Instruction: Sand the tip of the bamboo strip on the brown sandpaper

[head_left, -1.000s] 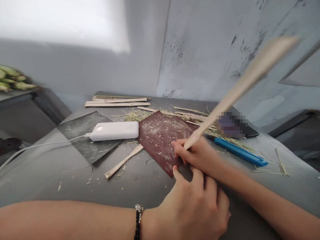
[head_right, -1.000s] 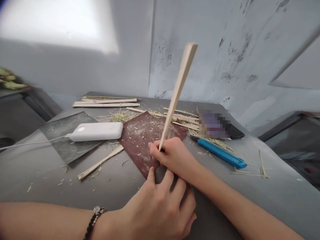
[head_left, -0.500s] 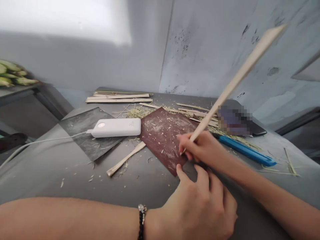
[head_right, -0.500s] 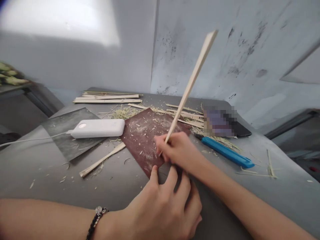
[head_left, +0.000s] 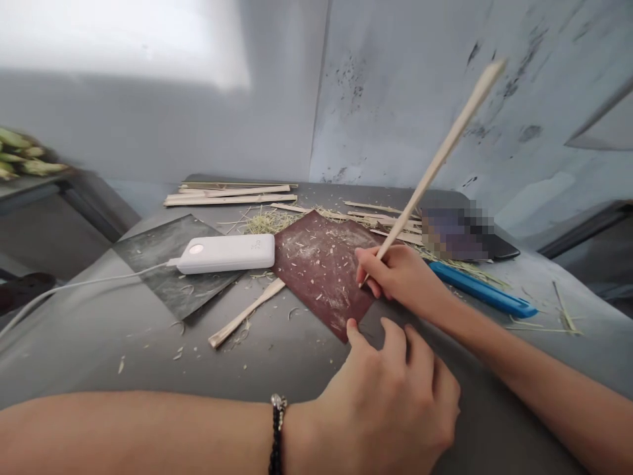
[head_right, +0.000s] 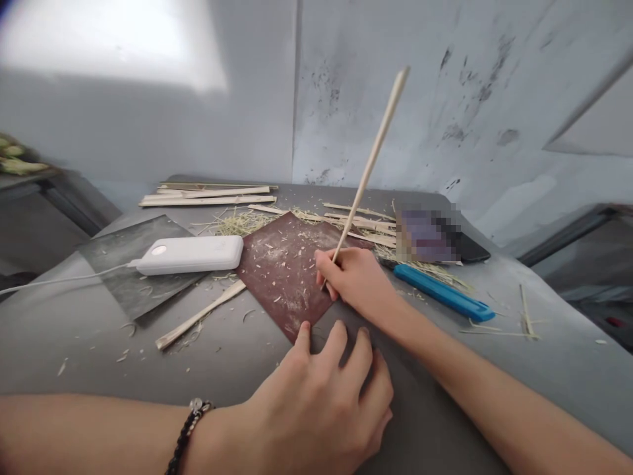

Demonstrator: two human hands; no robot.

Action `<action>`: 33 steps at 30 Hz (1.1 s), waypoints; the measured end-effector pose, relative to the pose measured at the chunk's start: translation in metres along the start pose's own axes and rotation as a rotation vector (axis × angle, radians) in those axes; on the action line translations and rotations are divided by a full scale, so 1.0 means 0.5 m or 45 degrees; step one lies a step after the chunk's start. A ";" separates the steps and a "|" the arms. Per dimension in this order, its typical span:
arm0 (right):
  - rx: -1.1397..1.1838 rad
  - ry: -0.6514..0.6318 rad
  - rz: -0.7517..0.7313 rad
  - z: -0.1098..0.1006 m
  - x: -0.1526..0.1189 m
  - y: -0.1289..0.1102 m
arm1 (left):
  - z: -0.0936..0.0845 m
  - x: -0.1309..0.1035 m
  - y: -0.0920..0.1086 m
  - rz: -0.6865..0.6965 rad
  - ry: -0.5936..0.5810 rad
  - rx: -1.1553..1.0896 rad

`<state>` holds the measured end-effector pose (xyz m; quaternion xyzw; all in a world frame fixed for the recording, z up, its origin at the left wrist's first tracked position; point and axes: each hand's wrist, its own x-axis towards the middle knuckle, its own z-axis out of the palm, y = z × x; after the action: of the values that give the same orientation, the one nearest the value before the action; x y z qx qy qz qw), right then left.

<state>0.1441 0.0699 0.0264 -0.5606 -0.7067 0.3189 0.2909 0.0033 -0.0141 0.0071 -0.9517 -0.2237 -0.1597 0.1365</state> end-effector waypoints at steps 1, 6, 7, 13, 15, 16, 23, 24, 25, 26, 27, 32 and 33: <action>0.009 -0.006 0.007 -0.003 0.000 0.001 | -0.001 0.000 -0.001 0.003 -0.013 -0.013; -0.004 0.038 0.057 -0.013 -0.003 0.002 | -0.003 0.000 -0.002 0.018 -0.042 -0.015; -0.013 0.028 0.046 -0.013 -0.004 0.002 | -0.003 0.001 -0.002 0.019 -0.041 -0.016; -0.104 0.049 -0.011 -0.011 -0.002 -0.002 | -0.007 0.001 -0.003 0.018 -0.043 -0.016; -0.132 0.017 -0.040 -0.011 -0.001 -0.004 | -0.008 0.001 -0.002 0.020 -0.044 -0.031; -0.127 -0.006 -0.039 -0.012 0.000 -0.004 | -0.007 0.001 -0.001 0.024 -0.045 -0.035; -0.062 -0.091 -0.024 -0.015 -0.004 0.000 | -0.007 0.000 -0.003 0.023 -0.045 -0.025; -0.070 -0.024 -0.006 -0.016 -0.004 0.001 | -0.008 0.000 -0.004 0.026 -0.050 -0.019; -0.074 0.003 -0.001 -0.016 -0.004 0.002 | -0.009 0.000 -0.004 0.026 -0.056 -0.015; -0.079 0.026 -0.001 -0.016 -0.004 0.004 | -0.009 0.001 -0.005 0.020 -0.062 -0.018; -0.073 0.006 -0.006 -0.017 -0.003 0.005 | -0.009 0.001 -0.005 0.019 -0.061 -0.025; -0.009 -0.012 0.039 -0.019 -0.002 0.008 | -0.008 0.001 -0.007 0.029 -0.074 -0.027; -0.009 -0.027 0.031 -0.019 -0.002 0.008 | -0.008 0.001 -0.007 0.028 -0.062 -0.029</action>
<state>0.1542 0.0710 0.0292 -0.5666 -0.7042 0.3258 0.2774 0.0010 -0.0123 0.0113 -0.9592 -0.2146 -0.1376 0.1220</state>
